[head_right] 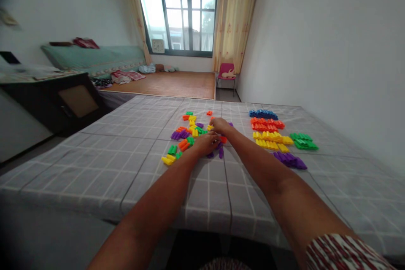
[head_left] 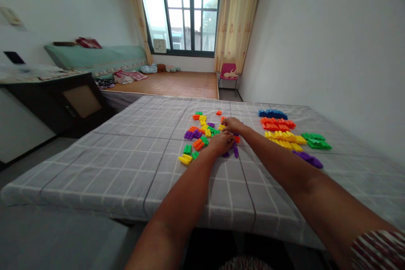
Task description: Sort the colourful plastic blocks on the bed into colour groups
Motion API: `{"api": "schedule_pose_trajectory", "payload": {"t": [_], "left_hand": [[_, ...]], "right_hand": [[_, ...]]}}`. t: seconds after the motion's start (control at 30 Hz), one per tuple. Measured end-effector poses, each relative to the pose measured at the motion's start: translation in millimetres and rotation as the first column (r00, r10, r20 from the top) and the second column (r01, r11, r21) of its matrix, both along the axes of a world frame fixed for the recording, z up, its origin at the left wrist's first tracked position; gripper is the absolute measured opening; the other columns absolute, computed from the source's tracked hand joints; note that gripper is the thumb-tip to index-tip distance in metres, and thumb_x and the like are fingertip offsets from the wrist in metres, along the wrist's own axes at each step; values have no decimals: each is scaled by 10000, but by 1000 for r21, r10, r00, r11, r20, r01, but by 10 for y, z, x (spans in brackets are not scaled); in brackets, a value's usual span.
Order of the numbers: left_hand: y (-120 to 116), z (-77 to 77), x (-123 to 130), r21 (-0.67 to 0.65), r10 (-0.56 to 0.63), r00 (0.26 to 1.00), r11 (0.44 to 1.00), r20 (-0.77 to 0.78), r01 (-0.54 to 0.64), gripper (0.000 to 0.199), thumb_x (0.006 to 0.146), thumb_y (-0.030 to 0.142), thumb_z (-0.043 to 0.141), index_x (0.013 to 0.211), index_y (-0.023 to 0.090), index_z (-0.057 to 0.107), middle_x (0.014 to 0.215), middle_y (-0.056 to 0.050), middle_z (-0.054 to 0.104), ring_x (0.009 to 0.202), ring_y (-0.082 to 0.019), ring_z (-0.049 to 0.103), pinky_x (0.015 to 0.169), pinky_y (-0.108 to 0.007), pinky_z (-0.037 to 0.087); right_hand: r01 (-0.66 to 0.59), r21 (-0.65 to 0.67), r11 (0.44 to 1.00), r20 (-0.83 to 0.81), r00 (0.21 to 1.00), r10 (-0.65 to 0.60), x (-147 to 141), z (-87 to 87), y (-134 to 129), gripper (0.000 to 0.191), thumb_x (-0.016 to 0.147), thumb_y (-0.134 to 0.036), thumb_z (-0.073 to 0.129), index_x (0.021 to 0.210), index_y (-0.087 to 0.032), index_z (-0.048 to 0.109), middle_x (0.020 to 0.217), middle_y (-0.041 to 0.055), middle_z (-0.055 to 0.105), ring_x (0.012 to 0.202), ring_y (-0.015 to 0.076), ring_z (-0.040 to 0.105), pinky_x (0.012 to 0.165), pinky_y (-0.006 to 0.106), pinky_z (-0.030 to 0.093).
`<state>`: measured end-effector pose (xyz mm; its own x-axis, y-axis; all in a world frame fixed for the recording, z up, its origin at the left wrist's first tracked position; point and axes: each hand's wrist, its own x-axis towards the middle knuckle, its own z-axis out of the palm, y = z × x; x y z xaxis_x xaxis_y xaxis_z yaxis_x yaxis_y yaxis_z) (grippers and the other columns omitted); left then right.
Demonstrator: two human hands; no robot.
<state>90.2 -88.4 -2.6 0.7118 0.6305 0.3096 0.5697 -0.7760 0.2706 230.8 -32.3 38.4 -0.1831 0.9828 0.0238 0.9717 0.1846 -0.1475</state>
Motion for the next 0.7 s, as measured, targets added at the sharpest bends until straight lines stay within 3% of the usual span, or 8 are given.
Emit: {"api": "schedule_pose_trajectory", "payload": {"t": [0.1,0.2,0.3,0.4,0.53,0.6,0.7], "left_hand": [[18,-22,-1,-31,24,1000,999,14,-24,270,920,315,466,1049,246,693,1126,-35,647,940,-158,634,842,-256,488],[28,-10,-17,-68,29,999,997,36,-27,267,921,302,466,1052,250,691,1093,-30,652,898,-149,643,820,-247,490],[25,25,-32,-85,8,999,996,48,-4,265,915,288,466,1043,243,694,1064,-34,653,907,-157,643,824,-255,491],[26,44,-31,-94,-6,998,996,62,12,265,910,278,466,1033,231,696,1075,-42,645,932,-164,636,844,-265,487],[53,25,-19,-94,-8,998,995,68,15,272,912,285,455,1021,222,696,1054,-48,640,893,-157,634,827,-269,493],[66,16,-23,-99,-8,998,995,66,14,274,912,291,452,1022,219,692,1059,-49,639,894,-155,633,833,-270,493],[66,18,-39,-103,0,998,995,63,6,274,912,287,446,1029,221,685,1066,-45,641,947,-159,626,882,-275,482]], "right_hand": [[-39,71,997,-82,996,45,118,57,-184,371,734,-407,722,1048,-210,713,927,58,737,764,181,642,644,236,440],[-22,133,991,-183,982,46,487,125,-454,308,766,-401,682,996,-199,717,882,46,731,735,160,631,638,228,432],[74,165,984,-242,970,-33,1137,204,-757,249,792,-373,641,932,-179,711,868,46,721,743,150,628,649,226,432],[249,186,950,-225,952,-206,1915,267,-1060,240,766,-371,652,890,-171,700,839,38,710,741,154,620,637,231,424],[434,39,900,-142,894,-425,2683,210,-1388,229,707,-371,697,784,-156,694,749,36,700,691,162,617,584,231,404],[465,-36,884,-112,878,-466,2838,113,-1478,216,696,-359,704,758,-153,693,720,35,699,671,158,619,568,225,398],[469,-62,881,-117,873,-473,2852,-33,-1515,214,716,-366,684,758,-156,695,720,36,707,658,150,622,555,215,390]]}}
